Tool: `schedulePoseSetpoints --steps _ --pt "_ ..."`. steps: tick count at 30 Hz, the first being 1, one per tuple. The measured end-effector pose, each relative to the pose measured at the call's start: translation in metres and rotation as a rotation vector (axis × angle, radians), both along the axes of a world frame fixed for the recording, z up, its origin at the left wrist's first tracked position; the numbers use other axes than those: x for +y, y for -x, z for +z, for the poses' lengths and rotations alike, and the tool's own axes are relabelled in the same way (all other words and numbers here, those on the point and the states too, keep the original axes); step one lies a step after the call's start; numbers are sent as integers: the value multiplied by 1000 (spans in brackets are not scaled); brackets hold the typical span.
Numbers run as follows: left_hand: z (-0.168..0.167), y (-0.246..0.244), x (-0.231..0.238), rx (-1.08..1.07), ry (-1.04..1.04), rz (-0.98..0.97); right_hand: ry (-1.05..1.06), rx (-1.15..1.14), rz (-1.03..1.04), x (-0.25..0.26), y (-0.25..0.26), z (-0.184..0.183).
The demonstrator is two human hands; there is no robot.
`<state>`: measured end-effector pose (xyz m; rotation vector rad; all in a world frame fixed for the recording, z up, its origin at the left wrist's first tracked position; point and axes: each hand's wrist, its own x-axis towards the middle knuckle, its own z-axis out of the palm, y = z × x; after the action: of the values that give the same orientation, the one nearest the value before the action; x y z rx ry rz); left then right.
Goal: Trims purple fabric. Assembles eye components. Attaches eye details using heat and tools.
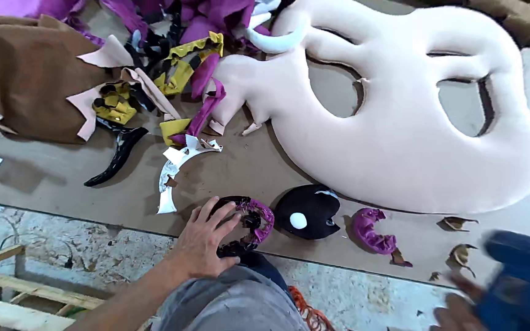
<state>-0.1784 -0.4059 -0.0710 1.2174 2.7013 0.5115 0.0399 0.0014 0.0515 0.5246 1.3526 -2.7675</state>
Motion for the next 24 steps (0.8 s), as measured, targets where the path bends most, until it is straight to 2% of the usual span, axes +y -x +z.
schedulePoseSetpoints --steps 4,6,9,11,12,13,15,18,20,22,24 --pt "-7 5 -2 21 -49 -31 137 -83 252 -96 48 -11" --pt "-10 5 -2 19 -78 -29 11 -194 312 -137 83 0" --pt "-15 7 -1 31 -95 -43 -86 -259 481 -169 137 19" --pt "-20 7 -2 62 -146 -45 -126 -393 549 -186 159 -1" --pt "-22 7 -3 72 -179 -41 -133 -492 561 -192 165 -25" --pt "-22 5 -5 62 -203 -40 -121 -565 562 -194 162 -50" --pt "-21 6 -4 63 -211 -46 -114 -607 528 -190 157 -53" --pt "-19 0 -4 69 -212 -21 -226 -534 431 -171 149 9" --pt "-13 2 -2 65 -183 7 -296 -365 337 -135 127 38" --pt "-7 1 -4 35 -130 -28 -394 -274 185 -105 83 50" --pt "-6 7 -7 32 -133 -97 -437 -316 -40 -93 37 48"
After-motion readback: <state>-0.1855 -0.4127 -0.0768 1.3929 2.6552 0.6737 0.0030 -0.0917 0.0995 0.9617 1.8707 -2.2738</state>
